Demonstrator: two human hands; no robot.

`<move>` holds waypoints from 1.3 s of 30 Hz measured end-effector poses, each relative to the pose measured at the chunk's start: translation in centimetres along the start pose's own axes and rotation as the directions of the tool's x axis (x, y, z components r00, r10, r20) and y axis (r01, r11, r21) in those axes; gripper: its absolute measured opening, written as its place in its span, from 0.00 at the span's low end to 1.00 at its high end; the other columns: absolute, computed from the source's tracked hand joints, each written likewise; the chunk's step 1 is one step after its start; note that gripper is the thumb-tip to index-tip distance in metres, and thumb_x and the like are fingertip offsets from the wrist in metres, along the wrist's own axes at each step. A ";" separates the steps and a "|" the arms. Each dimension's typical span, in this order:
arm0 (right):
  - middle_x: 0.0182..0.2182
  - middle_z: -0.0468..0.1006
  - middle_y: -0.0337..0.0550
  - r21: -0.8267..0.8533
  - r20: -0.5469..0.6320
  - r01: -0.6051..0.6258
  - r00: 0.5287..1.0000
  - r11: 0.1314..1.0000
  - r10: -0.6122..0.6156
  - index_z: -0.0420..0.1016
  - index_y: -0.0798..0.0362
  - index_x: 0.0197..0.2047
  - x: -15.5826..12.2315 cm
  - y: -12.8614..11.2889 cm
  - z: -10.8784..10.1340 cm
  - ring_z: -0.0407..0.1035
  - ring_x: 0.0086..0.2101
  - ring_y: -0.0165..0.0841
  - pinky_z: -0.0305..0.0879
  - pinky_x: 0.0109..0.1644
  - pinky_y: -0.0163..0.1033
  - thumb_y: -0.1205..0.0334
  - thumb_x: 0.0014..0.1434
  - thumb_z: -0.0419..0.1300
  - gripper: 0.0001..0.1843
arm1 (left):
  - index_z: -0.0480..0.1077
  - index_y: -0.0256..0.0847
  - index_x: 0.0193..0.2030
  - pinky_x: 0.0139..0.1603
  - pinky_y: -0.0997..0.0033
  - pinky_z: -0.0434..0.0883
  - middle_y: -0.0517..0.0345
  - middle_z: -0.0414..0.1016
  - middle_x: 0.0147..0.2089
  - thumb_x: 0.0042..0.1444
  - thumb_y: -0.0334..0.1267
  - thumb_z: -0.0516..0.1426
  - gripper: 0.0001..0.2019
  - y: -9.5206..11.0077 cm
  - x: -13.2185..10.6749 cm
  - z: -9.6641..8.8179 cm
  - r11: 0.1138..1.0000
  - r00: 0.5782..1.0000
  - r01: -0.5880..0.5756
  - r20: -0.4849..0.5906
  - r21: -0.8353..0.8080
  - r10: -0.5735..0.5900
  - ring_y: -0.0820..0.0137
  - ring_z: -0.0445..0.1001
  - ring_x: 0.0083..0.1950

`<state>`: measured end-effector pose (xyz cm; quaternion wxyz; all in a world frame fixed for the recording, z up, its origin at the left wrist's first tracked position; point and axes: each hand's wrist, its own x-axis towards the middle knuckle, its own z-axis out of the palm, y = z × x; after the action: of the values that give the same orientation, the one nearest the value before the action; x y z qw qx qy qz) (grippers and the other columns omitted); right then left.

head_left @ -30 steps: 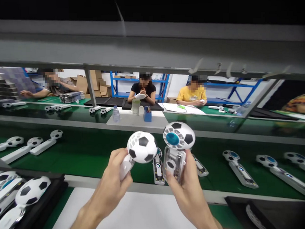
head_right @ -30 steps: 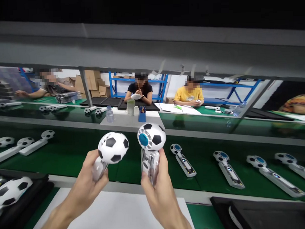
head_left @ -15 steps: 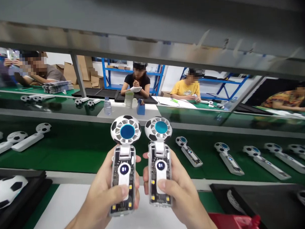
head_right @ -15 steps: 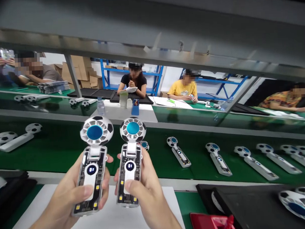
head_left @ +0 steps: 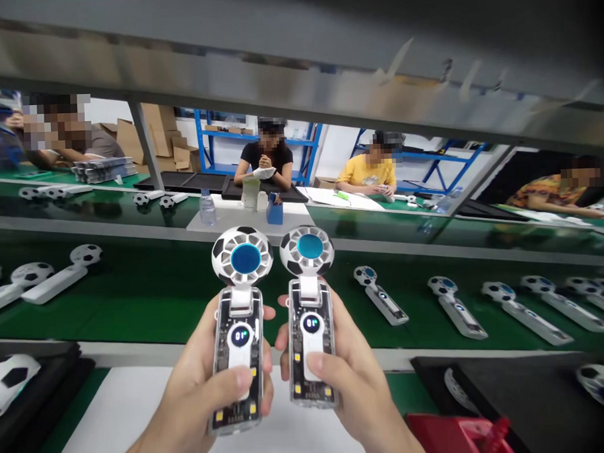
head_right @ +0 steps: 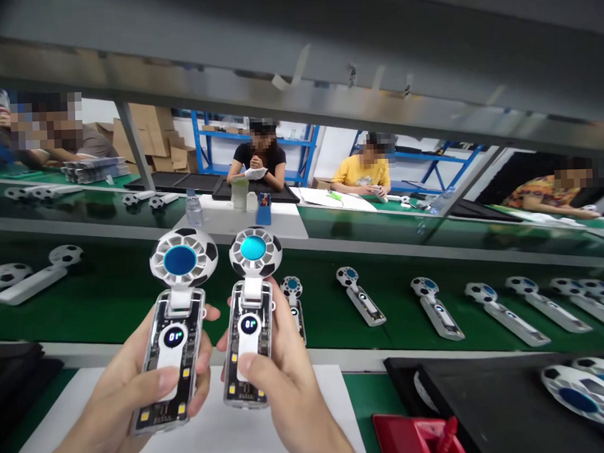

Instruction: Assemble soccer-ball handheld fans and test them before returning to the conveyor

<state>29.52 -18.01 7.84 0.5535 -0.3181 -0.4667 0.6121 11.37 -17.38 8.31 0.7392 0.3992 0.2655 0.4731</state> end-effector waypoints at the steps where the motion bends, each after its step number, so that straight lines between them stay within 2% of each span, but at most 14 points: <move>1: 0.41 0.77 0.46 -0.003 -0.002 -0.004 1.000 1.000 0.004 0.50 0.46 0.68 0.0 0.0 0.0 0.72 0.40 0.41 0.68 0.38 0.42 0.58 0.59 0.65 0.39 | 0.61 0.51 0.58 0.29 0.72 0.66 0.61 0.74 0.35 0.51 0.45 0.67 0.29 -0.1 0.0 0.0 1.000 1.000 -0.003 -0.003 -0.004 0.003 0.70 0.74 0.28; 6: 0.41 0.77 0.47 0.027 0.018 0.002 1.000 1.000 -0.002 0.49 0.47 0.68 0.0 0.1 0.1 0.72 0.41 0.41 0.69 0.37 0.42 0.57 0.60 0.64 0.39 | 0.63 0.49 0.57 0.29 0.72 0.66 0.61 0.74 0.35 0.52 0.44 0.67 0.28 -0.2 0.1 0.0 0.999 0.999 -0.051 -0.007 -0.011 0.051 0.71 0.74 0.28; 14: 0.42 0.77 0.47 -0.005 0.047 0.002 0.999 1.000 -0.002 0.49 0.48 0.68 -0.1 -0.1 0.1 0.71 0.35 0.37 0.67 0.37 0.41 0.57 0.62 0.63 0.37 | 0.63 0.49 0.56 0.28 0.73 0.67 0.62 0.74 0.35 0.51 0.43 0.67 0.27 0.0 0.1 0.1 0.998 0.999 -0.043 -0.007 -0.039 0.043 0.71 0.74 0.27; 22: 0.42 0.78 0.47 -0.014 0.030 -0.002 1.000 1.000 0.003 0.43 0.46 0.72 -0.3 -0.2 0.3 0.73 0.37 0.38 0.69 0.35 0.41 0.57 0.60 0.64 0.44 | 0.63 0.49 0.56 0.28 0.72 0.67 0.60 0.75 0.35 0.52 0.42 0.67 0.27 -0.1 0.0 0.0 0.998 0.999 -0.052 0.005 -0.045 0.052 0.71 0.74 0.27; 24: 0.40 0.79 0.46 -0.015 0.006 0.016 1.000 1.000 -0.016 0.48 0.46 0.70 -0.1 -0.1 0.4 0.73 0.36 0.38 0.70 0.36 0.41 0.59 0.59 0.64 0.42 | 0.63 0.49 0.56 0.29 0.73 0.66 0.60 0.75 0.35 0.52 0.43 0.67 0.27 0.1 0.0 -0.1 0.998 0.998 -0.053 0.015 -0.034 0.054 0.71 0.74 0.28; 25: 0.39 0.80 0.46 0.001 -0.014 0.036 0.999 0.999 -0.036 0.54 0.47 0.68 0.0 0.0 0.4 0.74 0.35 0.38 0.71 0.36 0.41 0.59 0.59 0.64 0.37 | 0.63 0.49 0.56 0.29 0.73 0.66 0.60 0.75 0.35 0.52 0.43 0.67 0.27 0.1 0.1 -0.2 0.998 0.998 -0.056 0.024 -0.026 0.056 0.71 0.75 0.28; 27: 0.37 0.81 0.45 0.050 -0.053 0.073 0.996 0.996 -0.070 0.67 0.49 0.58 0.4 0.1 0.1 0.75 0.31 0.36 0.71 0.33 0.38 0.58 0.58 0.63 0.25 | 0.63 0.50 0.57 0.29 0.73 0.66 0.60 0.74 0.36 0.51 0.44 0.68 0.28 0.1 0.2 -0.3 0.998 0.997 -0.069 0.045 -0.001 0.069 0.71 0.74 0.29; 29: 0.36 0.82 0.45 0.072 -0.087 0.092 0.993 0.993 -0.086 0.74 0.51 0.48 0.7 0.3 -0.5 0.75 0.27 0.33 0.70 0.28 0.34 0.58 0.57 0.63 0.15 | 0.62 0.50 0.58 0.29 0.73 0.66 0.59 0.74 0.37 0.51 0.44 0.68 0.30 0.0 0.4 -0.5 0.996 0.993 -0.088 0.076 0.027 0.086 0.71 0.74 0.29; 31: 0.32 0.82 0.45 0.040 -0.085 0.088 0.993 0.995 -0.085 0.76 0.52 0.44 0.9 0.3 -1.1 0.74 0.25 0.33 0.68 0.26 0.32 0.58 0.57 0.63 0.12 | 0.61 0.50 0.59 0.30 0.72 0.67 0.58 0.74 0.38 0.52 0.43 0.68 0.30 -0.2 0.6 -0.7 0.993 0.988 -0.106 0.115 0.042 0.101 0.70 0.75 0.30; 34: 0.27 0.82 0.47 -0.012 -0.070 0.079 0.994 0.997 -0.080 0.78 0.54 0.44 0.9 0.2 -1.8 0.76 0.28 0.37 0.70 0.28 0.33 0.57 0.60 0.60 0.12 | 0.61 0.49 0.59 0.30 0.71 0.67 0.58 0.74 0.38 0.53 0.41 0.67 0.28 -0.5 0.9 -0.8 0.993 0.982 -0.110 0.160 0.037 0.103 0.70 0.75 0.30; 36: 0.28 0.82 0.48 -0.005 -0.076 0.080 0.994 0.997 -0.080 0.77 0.53 0.44 0.8 0.2 -1.9 0.77 0.29 0.39 0.71 0.29 0.35 0.57 0.59 0.60 0.13 | 0.61 0.49 0.59 0.30 0.71 0.67 0.58 0.73 0.38 0.53 0.41 0.67 0.28 -0.5 0.9 -0.9 0.993 0.980 -0.110 0.168 0.034 0.103 0.71 0.75 0.29; 39: 0.27 0.81 0.46 -0.011 -0.113 0.072 0.991 0.997 -0.073 0.76 0.52 0.43 0.7 0.1 -1.7 0.76 0.25 0.39 0.70 0.26 0.36 0.58 0.59 0.59 0.11 | 0.62 0.48 0.58 0.30 0.71 0.67 0.58 0.73 0.38 0.53 0.41 0.67 0.28 -0.4 0.9 -0.9 0.994 0.981 -0.104 0.170 0.037 0.097 0.71 0.75 0.29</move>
<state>30.89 -16.97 7.19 0.6000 -0.3369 -0.4477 0.5710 11.24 -16.39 7.48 0.7248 0.4674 0.1922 0.4683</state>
